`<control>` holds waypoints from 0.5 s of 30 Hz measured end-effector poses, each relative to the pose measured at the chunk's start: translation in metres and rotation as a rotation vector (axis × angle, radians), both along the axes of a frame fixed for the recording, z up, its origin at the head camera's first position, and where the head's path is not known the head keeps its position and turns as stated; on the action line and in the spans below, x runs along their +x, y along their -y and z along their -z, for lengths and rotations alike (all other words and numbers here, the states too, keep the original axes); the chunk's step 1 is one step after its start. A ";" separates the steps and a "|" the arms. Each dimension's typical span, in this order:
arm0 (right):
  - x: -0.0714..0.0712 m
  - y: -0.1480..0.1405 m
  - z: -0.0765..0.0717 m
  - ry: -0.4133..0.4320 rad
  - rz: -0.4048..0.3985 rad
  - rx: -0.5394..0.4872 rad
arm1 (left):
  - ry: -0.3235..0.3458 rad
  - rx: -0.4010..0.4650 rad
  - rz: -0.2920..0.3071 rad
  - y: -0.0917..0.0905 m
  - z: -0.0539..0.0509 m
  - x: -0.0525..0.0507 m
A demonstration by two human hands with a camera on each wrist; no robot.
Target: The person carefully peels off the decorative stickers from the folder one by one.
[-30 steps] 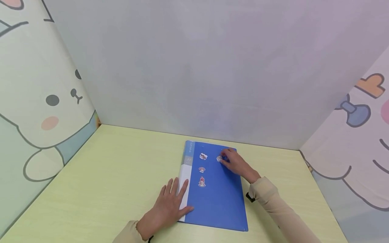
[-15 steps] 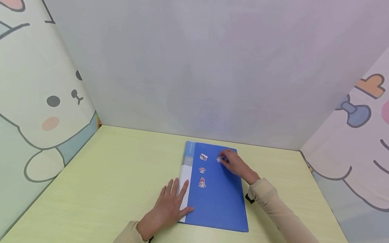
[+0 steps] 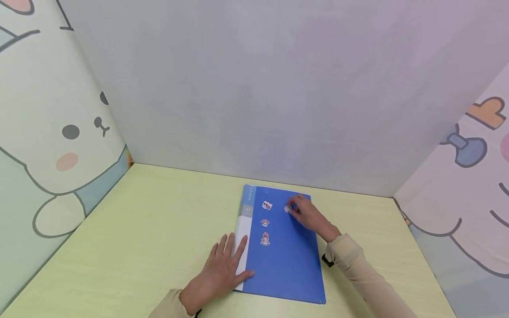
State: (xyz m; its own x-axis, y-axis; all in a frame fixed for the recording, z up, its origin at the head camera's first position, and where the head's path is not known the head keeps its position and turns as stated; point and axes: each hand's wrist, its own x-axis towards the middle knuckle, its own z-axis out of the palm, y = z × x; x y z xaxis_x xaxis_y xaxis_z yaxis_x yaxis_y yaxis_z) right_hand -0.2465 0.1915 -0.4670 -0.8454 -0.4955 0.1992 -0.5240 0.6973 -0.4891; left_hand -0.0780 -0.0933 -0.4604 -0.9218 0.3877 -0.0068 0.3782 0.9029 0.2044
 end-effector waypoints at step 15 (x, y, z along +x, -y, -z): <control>-0.001 0.000 0.002 -0.029 -0.019 0.019 | 0.018 0.010 -0.002 0.000 -0.001 0.000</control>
State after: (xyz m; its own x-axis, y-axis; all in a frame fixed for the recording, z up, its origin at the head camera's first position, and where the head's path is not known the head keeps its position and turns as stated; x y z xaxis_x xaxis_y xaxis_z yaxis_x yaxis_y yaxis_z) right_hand -0.2473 0.1917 -0.4689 -0.8299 -0.5154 0.2137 -0.5509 0.6961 -0.4604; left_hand -0.0780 -0.0935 -0.4595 -0.9224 0.3857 -0.0195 0.3722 0.9015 0.2207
